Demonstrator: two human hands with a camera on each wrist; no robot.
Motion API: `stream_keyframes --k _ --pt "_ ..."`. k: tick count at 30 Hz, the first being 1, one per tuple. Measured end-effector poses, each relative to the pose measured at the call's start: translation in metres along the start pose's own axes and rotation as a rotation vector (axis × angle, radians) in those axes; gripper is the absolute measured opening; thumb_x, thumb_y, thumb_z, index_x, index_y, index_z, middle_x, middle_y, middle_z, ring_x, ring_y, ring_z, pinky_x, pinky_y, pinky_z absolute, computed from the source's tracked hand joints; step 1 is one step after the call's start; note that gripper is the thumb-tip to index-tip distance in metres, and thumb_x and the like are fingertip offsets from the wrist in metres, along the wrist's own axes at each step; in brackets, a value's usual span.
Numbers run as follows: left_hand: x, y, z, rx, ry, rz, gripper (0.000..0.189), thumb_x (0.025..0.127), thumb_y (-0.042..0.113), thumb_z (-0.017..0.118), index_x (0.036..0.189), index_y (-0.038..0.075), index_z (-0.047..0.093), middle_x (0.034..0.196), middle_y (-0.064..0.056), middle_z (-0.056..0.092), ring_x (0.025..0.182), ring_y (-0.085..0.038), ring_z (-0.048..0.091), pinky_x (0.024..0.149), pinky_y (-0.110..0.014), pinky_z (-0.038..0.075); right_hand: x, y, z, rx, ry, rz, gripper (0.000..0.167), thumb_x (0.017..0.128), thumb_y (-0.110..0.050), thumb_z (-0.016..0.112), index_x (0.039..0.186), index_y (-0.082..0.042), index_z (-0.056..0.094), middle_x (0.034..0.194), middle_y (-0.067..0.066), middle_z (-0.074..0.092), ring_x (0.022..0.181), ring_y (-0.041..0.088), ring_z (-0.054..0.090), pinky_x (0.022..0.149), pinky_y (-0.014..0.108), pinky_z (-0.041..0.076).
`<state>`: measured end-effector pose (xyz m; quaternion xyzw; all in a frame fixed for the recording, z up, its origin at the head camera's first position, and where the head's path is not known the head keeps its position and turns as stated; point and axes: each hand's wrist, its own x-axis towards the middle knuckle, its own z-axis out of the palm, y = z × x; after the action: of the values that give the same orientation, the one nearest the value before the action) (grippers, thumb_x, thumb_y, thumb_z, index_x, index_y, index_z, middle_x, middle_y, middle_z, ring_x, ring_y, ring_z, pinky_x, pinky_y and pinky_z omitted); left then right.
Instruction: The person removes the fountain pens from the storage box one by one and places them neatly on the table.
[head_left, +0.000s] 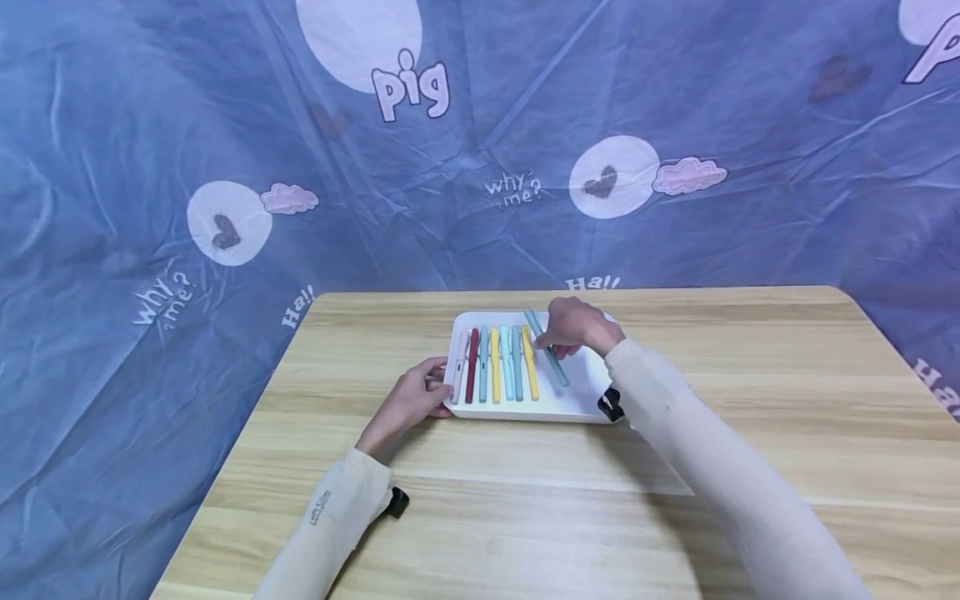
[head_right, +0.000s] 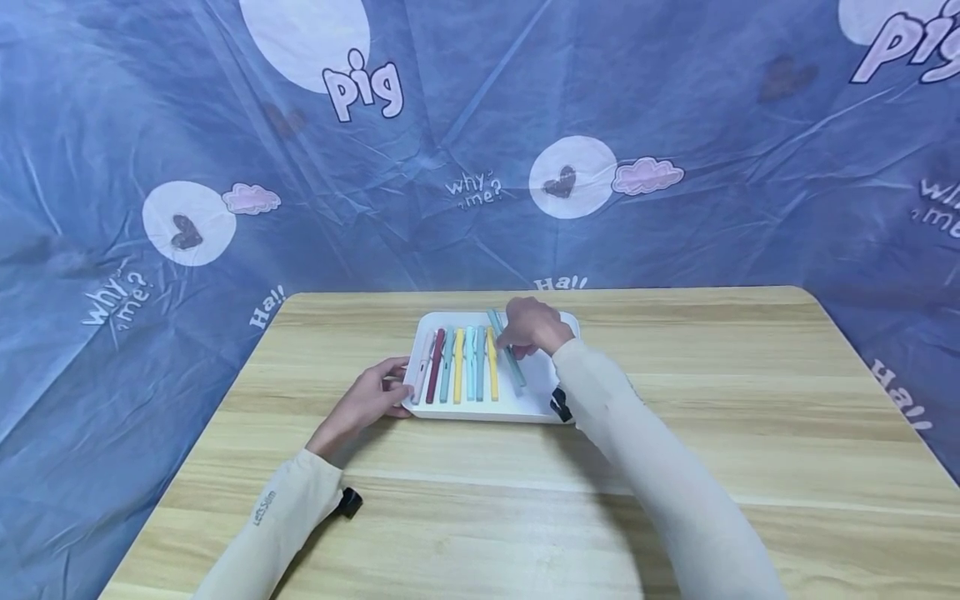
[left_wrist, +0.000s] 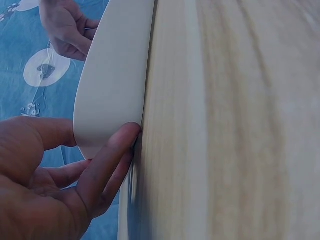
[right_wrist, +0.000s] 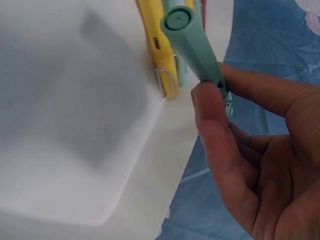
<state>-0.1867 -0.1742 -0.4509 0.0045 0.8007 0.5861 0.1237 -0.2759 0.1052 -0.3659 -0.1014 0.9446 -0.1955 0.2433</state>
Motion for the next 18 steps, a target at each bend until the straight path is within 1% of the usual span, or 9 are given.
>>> stream_keyframes --k 4,8,11,15,18 --pt "-0.001 0.000 -0.001 0.000 -0.004 0.002 0.057 0.097 -0.006 0.059 0.153 -0.002 0.046 0.129 -0.024 0.058 0.105 -0.030 0.069 0.073 -0.036 0.068 -0.006 0.001 -0.005 0.051 0.034 -0.044 0.027 0.095 -0.027 0.077 0.082 -0.004 0.076 0.070 0.005 0.074 0.078 0.025 0.076 0.079 0.042 0.065" --pt "-0.002 0.000 -0.001 -0.006 -0.007 0.006 0.056 0.097 -0.006 0.058 0.152 -0.003 0.045 0.129 -0.025 0.058 0.105 -0.030 0.069 0.073 -0.036 0.068 -0.011 0.004 -0.008 0.135 0.046 -0.073 0.026 0.096 -0.025 0.076 0.091 0.001 0.078 0.073 0.006 0.074 0.085 0.030 0.076 0.082 0.042 0.065" --pt "-0.002 0.000 -0.001 -0.008 -0.010 0.011 0.056 0.098 -0.007 0.058 0.152 -0.004 0.045 0.129 -0.026 0.058 0.104 -0.030 0.069 0.073 -0.037 0.068 -0.015 0.007 -0.010 0.194 0.056 -0.076 0.027 0.096 -0.024 0.076 0.097 0.003 0.076 0.076 0.007 0.074 0.089 0.032 0.075 0.084 0.043 0.065" --pt "-0.002 0.001 0.000 0.001 -0.008 0.010 0.056 0.098 -0.006 0.058 0.153 -0.003 0.045 0.129 -0.025 0.058 0.104 -0.029 0.069 0.073 -0.036 0.068 -0.021 0.011 -0.013 0.261 0.078 -0.091 0.027 0.097 -0.025 0.075 0.097 0.002 0.075 0.080 0.009 0.075 0.088 0.034 0.075 0.083 0.042 0.065" --pt "-0.002 0.002 0.000 0.010 -0.008 0.009 0.056 0.098 -0.005 0.058 0.153 -0.003 0.045 0.129 -0.025 0.057 0.104 -0.030 0.069 0.073 -0.037 0.068 -0.025 0.015 -0.016 0.286 0.100 -0.106 0.027 0.097 -0.025 0.075 0.095 0.002 0.075 0.080 0.009 0.075 0.081 0.029 0.074 0.078 0.038 0.066"
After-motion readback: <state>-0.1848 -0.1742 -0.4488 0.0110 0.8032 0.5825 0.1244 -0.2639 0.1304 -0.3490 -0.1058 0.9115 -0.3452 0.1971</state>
